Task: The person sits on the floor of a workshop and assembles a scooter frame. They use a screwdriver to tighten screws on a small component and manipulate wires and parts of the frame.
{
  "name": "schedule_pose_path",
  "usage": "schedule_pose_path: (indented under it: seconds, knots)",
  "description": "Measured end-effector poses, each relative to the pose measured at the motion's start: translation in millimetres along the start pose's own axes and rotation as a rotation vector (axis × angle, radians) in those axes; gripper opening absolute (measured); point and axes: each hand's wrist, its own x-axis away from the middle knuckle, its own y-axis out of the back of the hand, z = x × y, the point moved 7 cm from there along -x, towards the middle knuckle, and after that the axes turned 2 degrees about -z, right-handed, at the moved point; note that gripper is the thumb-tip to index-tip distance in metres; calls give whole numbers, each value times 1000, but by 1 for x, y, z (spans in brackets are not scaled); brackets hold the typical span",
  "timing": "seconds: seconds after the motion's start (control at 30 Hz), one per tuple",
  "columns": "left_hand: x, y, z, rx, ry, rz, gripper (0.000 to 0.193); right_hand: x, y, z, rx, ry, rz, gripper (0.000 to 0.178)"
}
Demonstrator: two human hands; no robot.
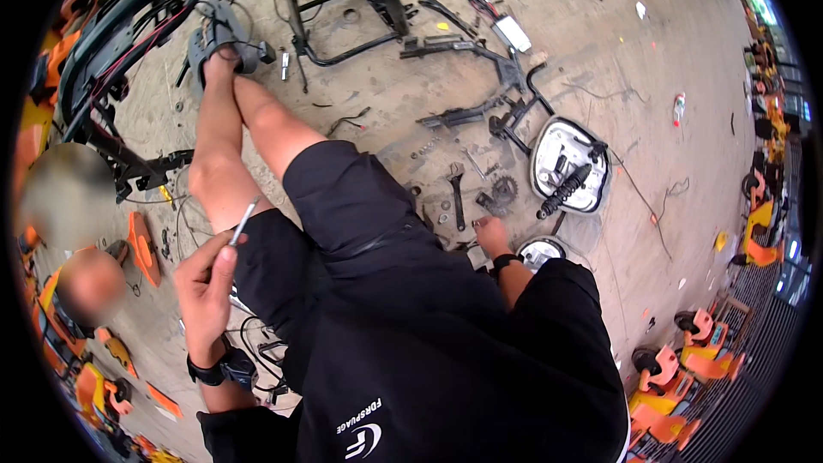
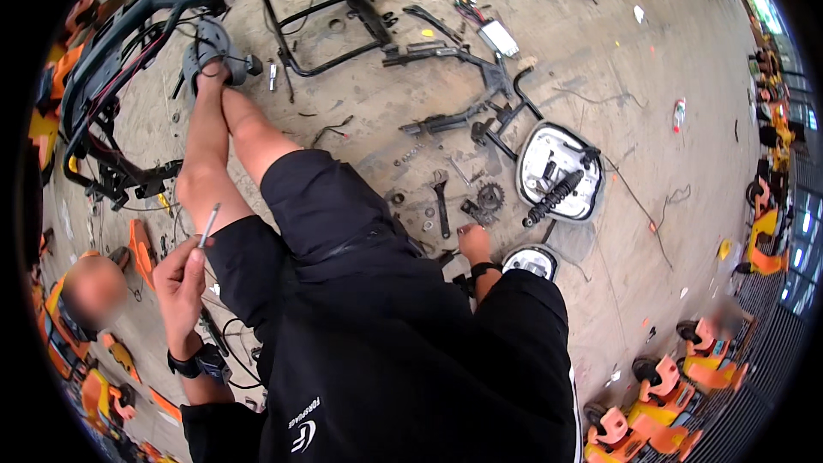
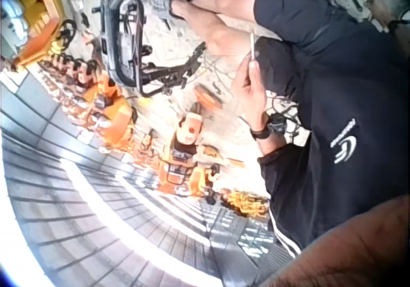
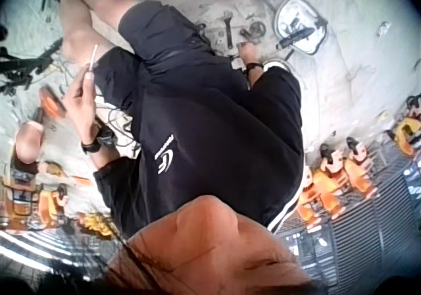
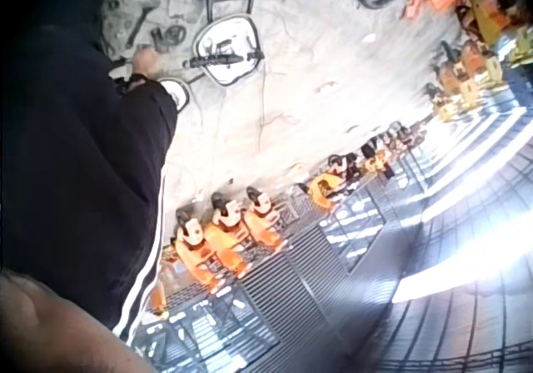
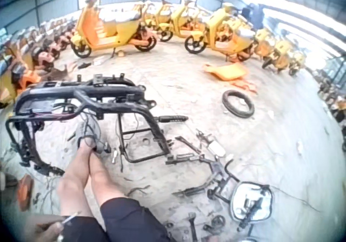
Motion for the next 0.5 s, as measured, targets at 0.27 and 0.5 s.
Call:
schedule_pose_path:
  seconds: [0.27, 0.5]
  knots:
    - [-4, -13, -11, 94, -123, 35, 32, -9, -32, -21, -132, -87, -41, 17]
    - [-2, -14, -22, -137, -185, 1, 29, 10, -25, -23, -116, -223, -73, 18]
